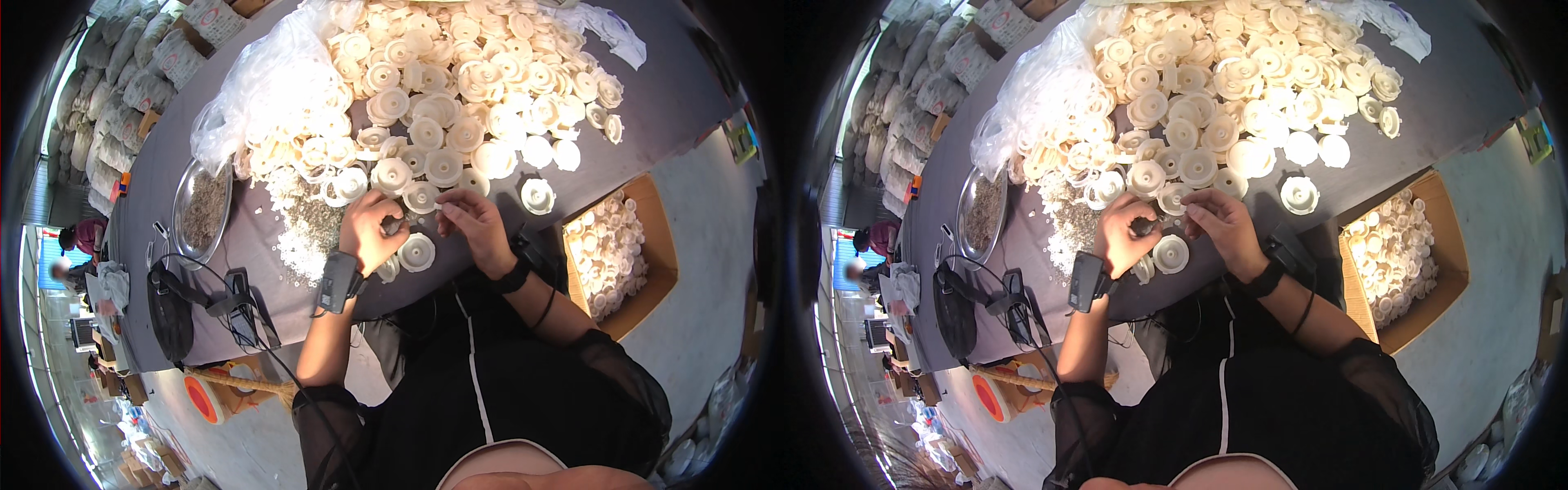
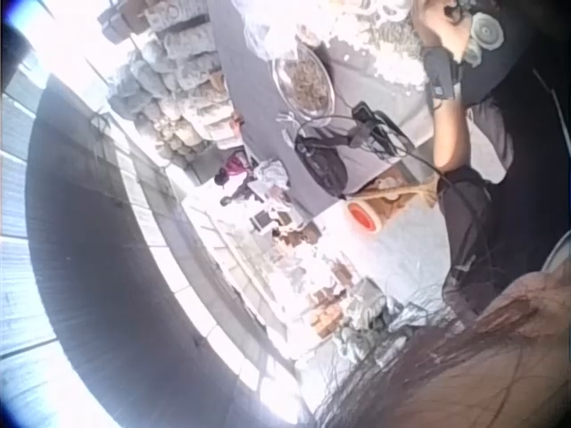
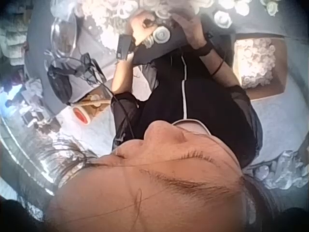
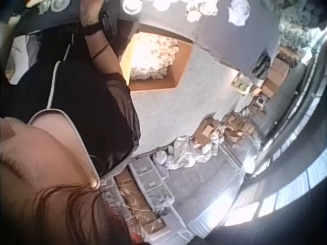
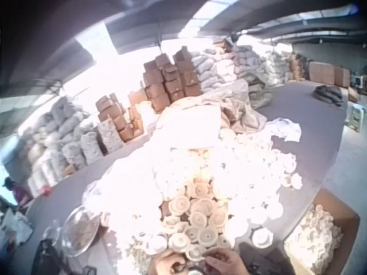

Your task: The person assembles small white plastic components by hand, joining rings and circular pieces together on a work table.

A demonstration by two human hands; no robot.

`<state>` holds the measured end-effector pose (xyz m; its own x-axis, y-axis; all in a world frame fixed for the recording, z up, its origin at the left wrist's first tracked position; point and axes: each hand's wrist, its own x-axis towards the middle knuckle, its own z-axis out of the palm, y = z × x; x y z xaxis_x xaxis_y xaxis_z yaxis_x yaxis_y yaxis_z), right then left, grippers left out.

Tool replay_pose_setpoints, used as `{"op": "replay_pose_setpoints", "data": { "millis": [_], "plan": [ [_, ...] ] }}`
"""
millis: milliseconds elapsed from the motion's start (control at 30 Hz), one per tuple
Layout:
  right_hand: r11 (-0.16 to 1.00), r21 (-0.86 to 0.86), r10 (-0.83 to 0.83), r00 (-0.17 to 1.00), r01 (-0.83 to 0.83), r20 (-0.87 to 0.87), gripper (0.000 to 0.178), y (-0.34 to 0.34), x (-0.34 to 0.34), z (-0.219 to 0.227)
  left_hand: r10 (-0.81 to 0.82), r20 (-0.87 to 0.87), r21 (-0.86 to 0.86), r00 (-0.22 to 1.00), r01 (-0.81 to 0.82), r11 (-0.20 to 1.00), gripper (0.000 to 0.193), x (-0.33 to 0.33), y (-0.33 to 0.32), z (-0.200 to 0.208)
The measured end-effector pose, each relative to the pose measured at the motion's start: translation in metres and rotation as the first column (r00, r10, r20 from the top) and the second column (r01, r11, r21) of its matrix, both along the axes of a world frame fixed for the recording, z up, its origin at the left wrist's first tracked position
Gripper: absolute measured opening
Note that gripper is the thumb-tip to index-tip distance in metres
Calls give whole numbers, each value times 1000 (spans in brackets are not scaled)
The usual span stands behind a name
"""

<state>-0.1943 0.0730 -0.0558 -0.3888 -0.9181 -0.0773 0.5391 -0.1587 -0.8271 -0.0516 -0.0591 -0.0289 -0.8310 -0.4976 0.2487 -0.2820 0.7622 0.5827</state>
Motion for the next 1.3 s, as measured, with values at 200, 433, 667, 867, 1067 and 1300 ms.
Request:
{"op": "replay_pose_setpoints", "data": {
  "millis": [200,433,667,867,1067,1300],
  "plan": [
    [999,-1,39,998,-39,-50,19,-7,5,-4,167,-191,443,967,-67,894,17,12,3,-15],
    [990,27,140,970,-138,-197,21,-23,9,-3,7,-296,246,955,69,967,19,8,9,-4],
    [997,31,69,977,-64,-204,16,-25,13,-7,48,-243,290,969,26,957,22,11,8,-5],
    [986,9,-127,786,166,-604,14,-25,13,2,182,-236,463,955,-54,885,23,18,-1,-15],
    [999,14,-36,927,45,-374,18,-24,11,-4,204,-307,273,930,-119,955,27,4,17,4],
    [995,-48,81,986,-89,-144,14,-23,11,-3,187,-422,544,887,82,835,19,11,19,-7]
  ]
}}
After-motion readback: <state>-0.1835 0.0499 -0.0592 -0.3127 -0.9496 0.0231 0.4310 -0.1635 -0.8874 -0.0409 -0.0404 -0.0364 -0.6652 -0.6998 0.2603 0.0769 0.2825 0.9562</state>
